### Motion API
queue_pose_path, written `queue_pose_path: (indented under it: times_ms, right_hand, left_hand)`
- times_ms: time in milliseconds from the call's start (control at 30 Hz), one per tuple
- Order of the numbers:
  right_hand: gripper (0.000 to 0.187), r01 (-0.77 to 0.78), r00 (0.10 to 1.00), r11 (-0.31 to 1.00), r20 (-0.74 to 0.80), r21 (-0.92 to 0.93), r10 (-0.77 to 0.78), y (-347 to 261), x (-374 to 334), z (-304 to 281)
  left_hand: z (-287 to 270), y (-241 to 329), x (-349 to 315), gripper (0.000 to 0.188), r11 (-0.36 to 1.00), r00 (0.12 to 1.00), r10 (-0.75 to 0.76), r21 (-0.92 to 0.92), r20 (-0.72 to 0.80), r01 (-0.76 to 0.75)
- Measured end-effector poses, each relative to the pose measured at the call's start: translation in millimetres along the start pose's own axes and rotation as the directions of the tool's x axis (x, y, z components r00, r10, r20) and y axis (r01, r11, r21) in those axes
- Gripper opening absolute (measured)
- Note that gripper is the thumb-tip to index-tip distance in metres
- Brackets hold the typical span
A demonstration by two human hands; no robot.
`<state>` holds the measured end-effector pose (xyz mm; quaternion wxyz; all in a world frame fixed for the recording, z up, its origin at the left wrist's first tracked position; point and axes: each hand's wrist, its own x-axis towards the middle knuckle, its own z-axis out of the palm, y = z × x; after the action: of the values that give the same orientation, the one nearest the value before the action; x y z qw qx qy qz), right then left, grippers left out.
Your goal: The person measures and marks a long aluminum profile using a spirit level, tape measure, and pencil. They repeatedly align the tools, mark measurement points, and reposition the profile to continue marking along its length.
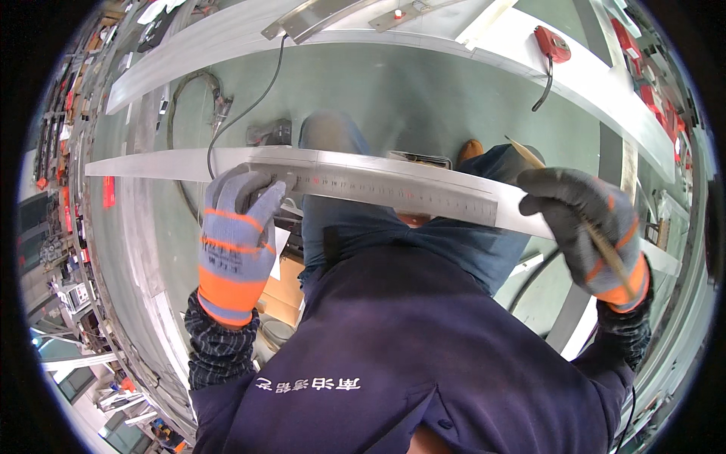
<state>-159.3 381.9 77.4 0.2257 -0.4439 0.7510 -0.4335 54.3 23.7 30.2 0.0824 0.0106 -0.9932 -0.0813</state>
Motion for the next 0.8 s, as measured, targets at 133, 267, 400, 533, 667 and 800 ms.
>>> queue_pose_path:
  times_ms: [133,267,400,533,667,800]
  right_hand:
    - [0.062,0.208,0.976,0.917,0.012,-0.341,-0.217,12.6,-3.5,32.2]
    - [0.071,0.219,0.971,0.851,0.018,-0.477,-0.24,19.6,4.3,48.5]
    - [0.069,0.195,0.978,0.839,0.032,-0.507,-0.208,26.0,1.7,53.8]
    - [0.063,0.246,0.956,0.796,0.001,-0.554,-0.294,44.5,-4.9,65.8]
    - [0.052,0.253,0.951,0.784,-0.004,-0.567,-0.311,43.4,-5.6,67.5]
    - [0.047,0.232,0.956,0.782,-0.015,-0.579,-0.294,39.4,-6.1,68.4]
  left_hand:
    - [-9.1,9.1,-15.2,0.051,1.0,1.0,-0.017,0.022,-0.018,0.017]
    - [-5.1,8.4,-28.2,0.049,0.998,0.998,-0.058,0.006,-0.035,0.059]
    - [-1.4,8.5,-27.3,0.065,0.996,0.996,-0.087,-0.035,-0.035,0.086]
    - [0.1,7.4,-24.5,0.066,0.998,0.997,-0.063,-0.006,-0.043,0.063]
    - [-2.0,6.4,-23.8,0.06,0.998,0.997,-0.062,-0.011,-0.037,0.062]
    - [-0.4,5.7,-17.6,0.064,0.999,0.999,-0.046,0.019,-0.023,0.046]
